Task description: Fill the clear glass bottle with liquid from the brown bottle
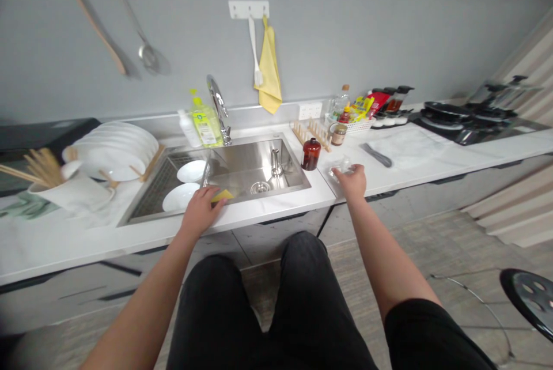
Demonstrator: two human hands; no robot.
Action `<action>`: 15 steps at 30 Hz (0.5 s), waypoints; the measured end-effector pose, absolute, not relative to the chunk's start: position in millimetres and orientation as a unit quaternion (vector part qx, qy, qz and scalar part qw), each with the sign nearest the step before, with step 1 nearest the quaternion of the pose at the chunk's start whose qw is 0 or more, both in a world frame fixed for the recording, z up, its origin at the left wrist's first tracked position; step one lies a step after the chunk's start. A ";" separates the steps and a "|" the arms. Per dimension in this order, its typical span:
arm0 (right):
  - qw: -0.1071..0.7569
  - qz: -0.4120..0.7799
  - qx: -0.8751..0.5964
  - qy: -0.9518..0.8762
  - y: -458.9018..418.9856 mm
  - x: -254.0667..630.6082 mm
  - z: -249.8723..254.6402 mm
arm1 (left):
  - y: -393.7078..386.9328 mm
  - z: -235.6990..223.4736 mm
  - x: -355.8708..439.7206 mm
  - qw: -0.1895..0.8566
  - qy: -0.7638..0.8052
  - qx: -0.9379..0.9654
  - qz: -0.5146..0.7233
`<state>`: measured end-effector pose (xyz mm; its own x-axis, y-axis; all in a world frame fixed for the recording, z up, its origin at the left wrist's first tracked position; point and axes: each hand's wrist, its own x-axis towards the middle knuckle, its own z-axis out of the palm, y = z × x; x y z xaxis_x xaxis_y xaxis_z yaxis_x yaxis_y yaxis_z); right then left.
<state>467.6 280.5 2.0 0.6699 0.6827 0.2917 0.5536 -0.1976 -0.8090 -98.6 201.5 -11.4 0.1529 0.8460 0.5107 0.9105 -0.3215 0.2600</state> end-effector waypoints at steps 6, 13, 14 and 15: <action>0.525 0.007 -0.732 -0.434 262.5 453.3 7.7 | 201.5 -11.7 -99.5 0.056 -0.582 -0.756 -0.294; 0.535 0.011 -0.578 -0.616 224.7 374.8 5.3 | 199.9 -8.8 -96.3 0.047 -0.589 -0.753 -0.289; 0.513 0.057 -0.536 -0.668 224.4 356.8 5.9 | 199.7 -8.5 -96.0 0.046 -0.590 -0.752 -0.290; 0.492 0.103 -0.497 -0.708 225.8 338.4 7.0 | 199.4 -8.3 -95.7 0.045 -0.592 -0.751 -0.290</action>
<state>338.4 225.8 7.0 -0.0230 0.8042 0.5939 0.6024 0.4853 -0.6337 -95.7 199.4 -8.3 0.1310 0.8623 0.4892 0.9148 -0.2954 0.2756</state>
